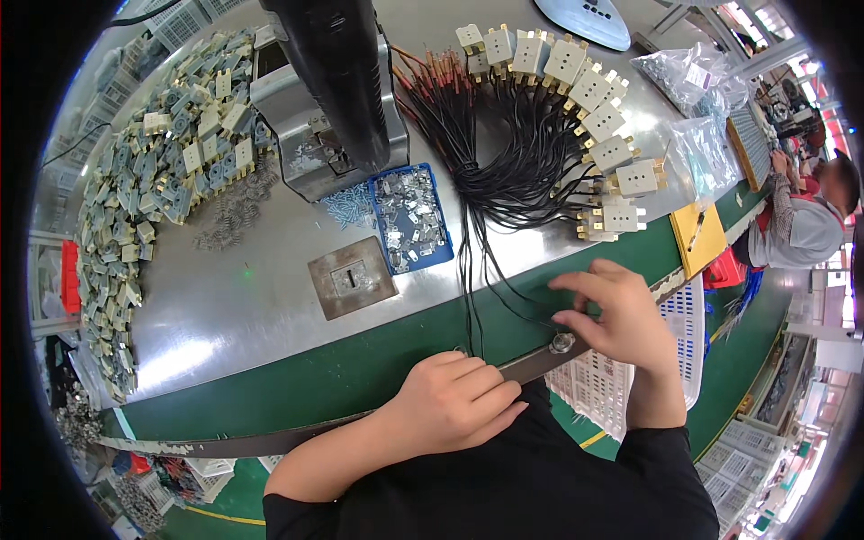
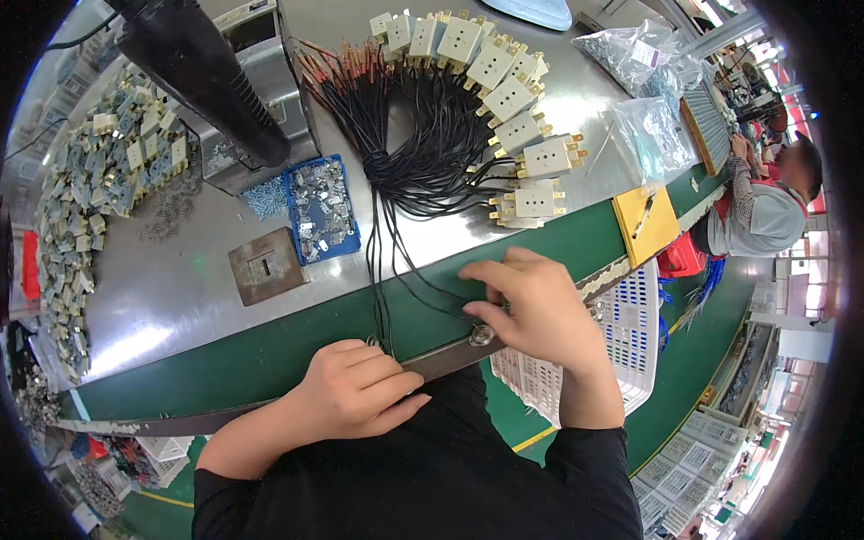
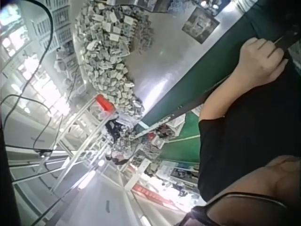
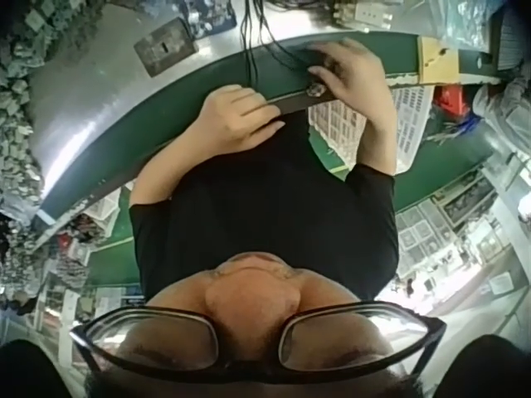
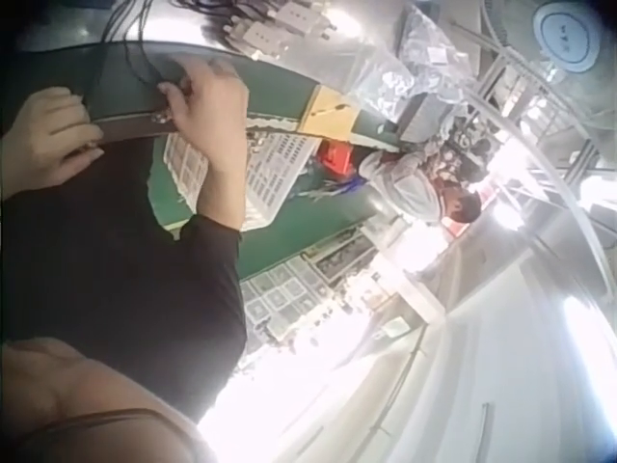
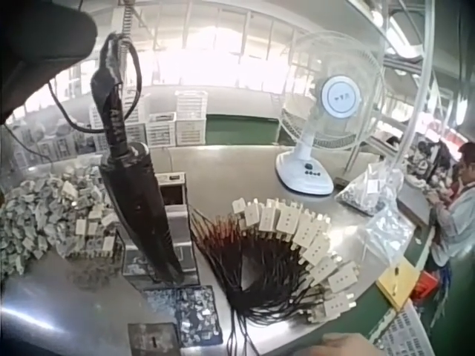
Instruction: Assembling small electronic components into plastic housings using a power screwdriver on a production line.
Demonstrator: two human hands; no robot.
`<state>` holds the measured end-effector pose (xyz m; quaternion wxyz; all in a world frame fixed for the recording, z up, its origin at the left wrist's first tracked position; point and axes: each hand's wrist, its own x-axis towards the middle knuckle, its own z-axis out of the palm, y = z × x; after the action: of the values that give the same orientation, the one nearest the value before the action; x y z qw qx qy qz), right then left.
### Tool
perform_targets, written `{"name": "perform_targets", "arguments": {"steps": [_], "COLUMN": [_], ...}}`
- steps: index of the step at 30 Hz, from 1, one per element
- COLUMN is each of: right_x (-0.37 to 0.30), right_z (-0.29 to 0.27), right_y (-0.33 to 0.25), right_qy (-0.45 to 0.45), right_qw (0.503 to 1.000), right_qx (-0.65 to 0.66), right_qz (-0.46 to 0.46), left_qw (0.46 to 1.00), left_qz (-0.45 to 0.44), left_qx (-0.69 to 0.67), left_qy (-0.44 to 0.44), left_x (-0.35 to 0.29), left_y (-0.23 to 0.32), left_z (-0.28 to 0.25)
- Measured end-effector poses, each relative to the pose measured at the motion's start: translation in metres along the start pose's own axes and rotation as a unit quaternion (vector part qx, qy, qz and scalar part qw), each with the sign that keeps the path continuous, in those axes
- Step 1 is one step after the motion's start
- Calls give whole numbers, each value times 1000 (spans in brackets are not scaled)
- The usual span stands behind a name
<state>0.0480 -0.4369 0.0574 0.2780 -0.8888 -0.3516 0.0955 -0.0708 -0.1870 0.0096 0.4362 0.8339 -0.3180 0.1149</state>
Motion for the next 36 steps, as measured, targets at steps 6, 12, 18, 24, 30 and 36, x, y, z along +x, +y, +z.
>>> {"name": "perform_targets", "arguments": {"steps": [6, 12, 18, 24, 30, 36], "right_x": [-5, -7, -19, -8, -8, 14], "right_z": [-26, -23, 0, -17, 21, 7], "right_y": [-5, -22, -38, -9, 0, 33], "right_qy": [-70, -240, -245, -116, -130, -190], "right_qw": [995, 936, 930, 991, 980, 824], "right_qx": [52, 255, 275, 28, 129, 532], "right_qz": [51, -28, -1, 57, 82, 47], "left_qw": [999, 988, 990, 981, 977, 996], "left_qz": [-8, -87, -106, -62, -16, 2], "left_qx": [-27, -114, -76, 35, 128, 68], "left_qy": [15, 56, -62, -181, -167, -65], "left_x": [-4, 8, 3, -5, -9, 0], "left_y": [-5, 5, 3, 3, 7, 5], "left_z": [-4, 1, 11, 12, 14, -14]}}
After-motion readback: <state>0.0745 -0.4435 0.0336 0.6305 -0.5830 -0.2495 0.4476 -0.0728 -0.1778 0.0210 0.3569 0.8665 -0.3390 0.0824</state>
